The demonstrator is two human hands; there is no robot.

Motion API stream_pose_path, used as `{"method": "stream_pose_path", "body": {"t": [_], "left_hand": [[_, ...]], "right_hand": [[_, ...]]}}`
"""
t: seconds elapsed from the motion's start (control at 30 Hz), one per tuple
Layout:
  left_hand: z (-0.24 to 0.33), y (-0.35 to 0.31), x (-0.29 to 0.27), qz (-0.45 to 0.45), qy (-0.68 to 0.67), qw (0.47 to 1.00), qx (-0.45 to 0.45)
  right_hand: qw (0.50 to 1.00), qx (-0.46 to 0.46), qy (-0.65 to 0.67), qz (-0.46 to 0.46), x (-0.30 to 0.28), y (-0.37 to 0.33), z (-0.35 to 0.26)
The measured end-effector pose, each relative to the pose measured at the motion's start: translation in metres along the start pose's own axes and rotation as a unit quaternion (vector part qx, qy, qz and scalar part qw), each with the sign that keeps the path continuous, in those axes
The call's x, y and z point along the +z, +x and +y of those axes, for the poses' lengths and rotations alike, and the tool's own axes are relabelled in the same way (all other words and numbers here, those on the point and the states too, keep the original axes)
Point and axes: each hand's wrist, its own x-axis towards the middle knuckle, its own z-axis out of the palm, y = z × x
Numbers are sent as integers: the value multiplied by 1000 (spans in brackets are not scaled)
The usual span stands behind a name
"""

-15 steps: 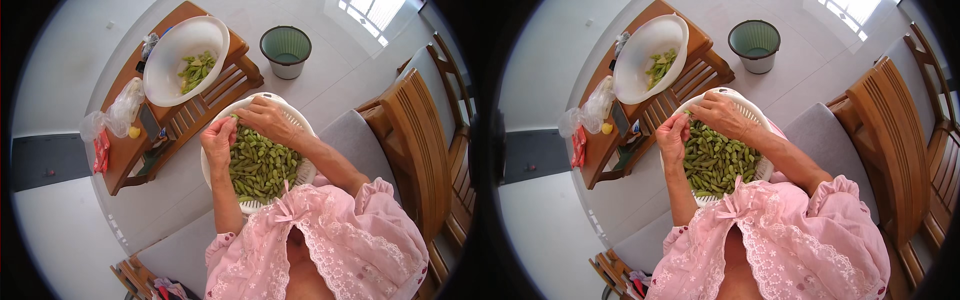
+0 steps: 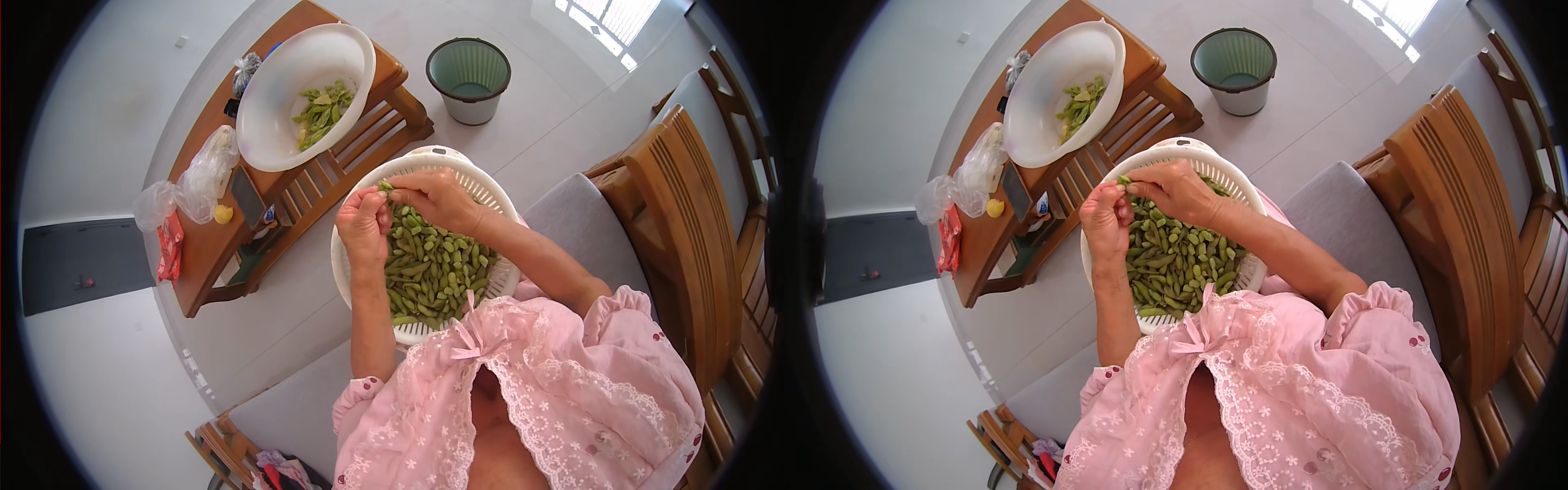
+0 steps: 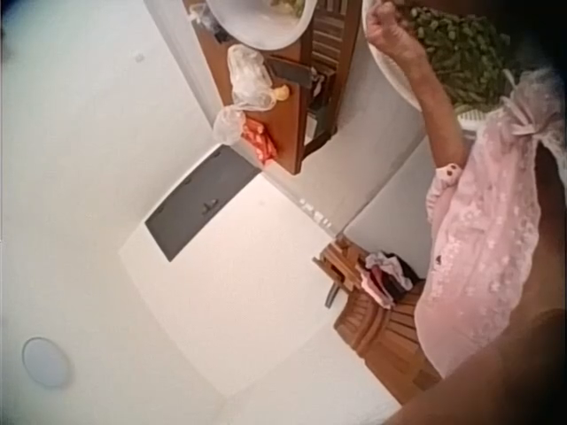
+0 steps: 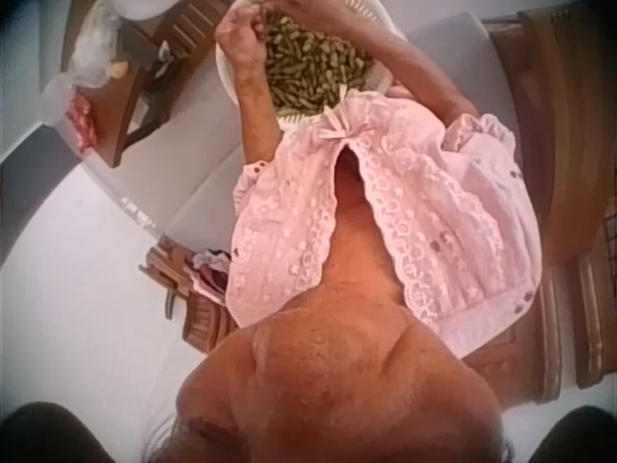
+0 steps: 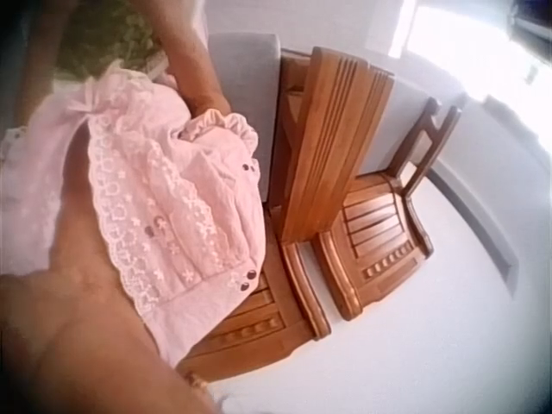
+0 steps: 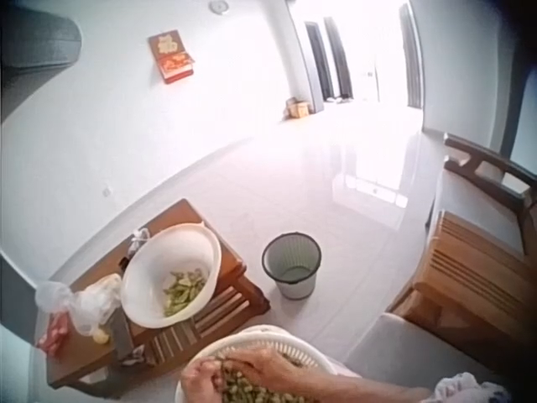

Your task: The recorder is sitting and shelling beans from their pods into a white basket, while placing the empty pods into a white bowl.

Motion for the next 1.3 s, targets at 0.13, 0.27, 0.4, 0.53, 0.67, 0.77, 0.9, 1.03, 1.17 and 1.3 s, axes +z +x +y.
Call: {"method": "stream_pose_path", "body": {"t": [0.13, 0.27, 0.4, 0.53, 0.67, 0.77, 0.9, 1.03, 1.17, 1.3], "left_hand": [[2, 0, -1, 6, 50, 999, 5], [-1, 1, -3, -20, 71, 997, 15], [1, 2, -4, -57, 17, 998, -6], [-1, 4, -5, -92, -85, 991, -58], [-3, 6, -5, -103, -99, 988, -60], [-3, 7, -8, -50, -74, 995, -40], [-1, 5, -6, -10, 4, 1000, 9], [-7, 0, 6, 49, 291, 933, 206], [-5, -4, 16, 39, 483, 777, 402], [-5, -3, 12, 18, 498, 791, 355]], "right_hand": [[985, 131, 110, -19, -1, 0, 0], [924, 265, 269, -58, -5, 3, -4], [879, 308, 347, -111, -12, 6, 4], [845, 328, 407, -112, -12, 8, 1], [817, 320, 465, -116, -8, 5, 9], [819, 294, 480, -111, -5, 5, 10], [853, 294, 418, -108, -7, 6, 3], [899, 287, 322, -75, -4, 3, 6], [954, 246, 158, -68, -5, 2, 6], [966, 221, 115, -76, -8, 2, 5]]}}
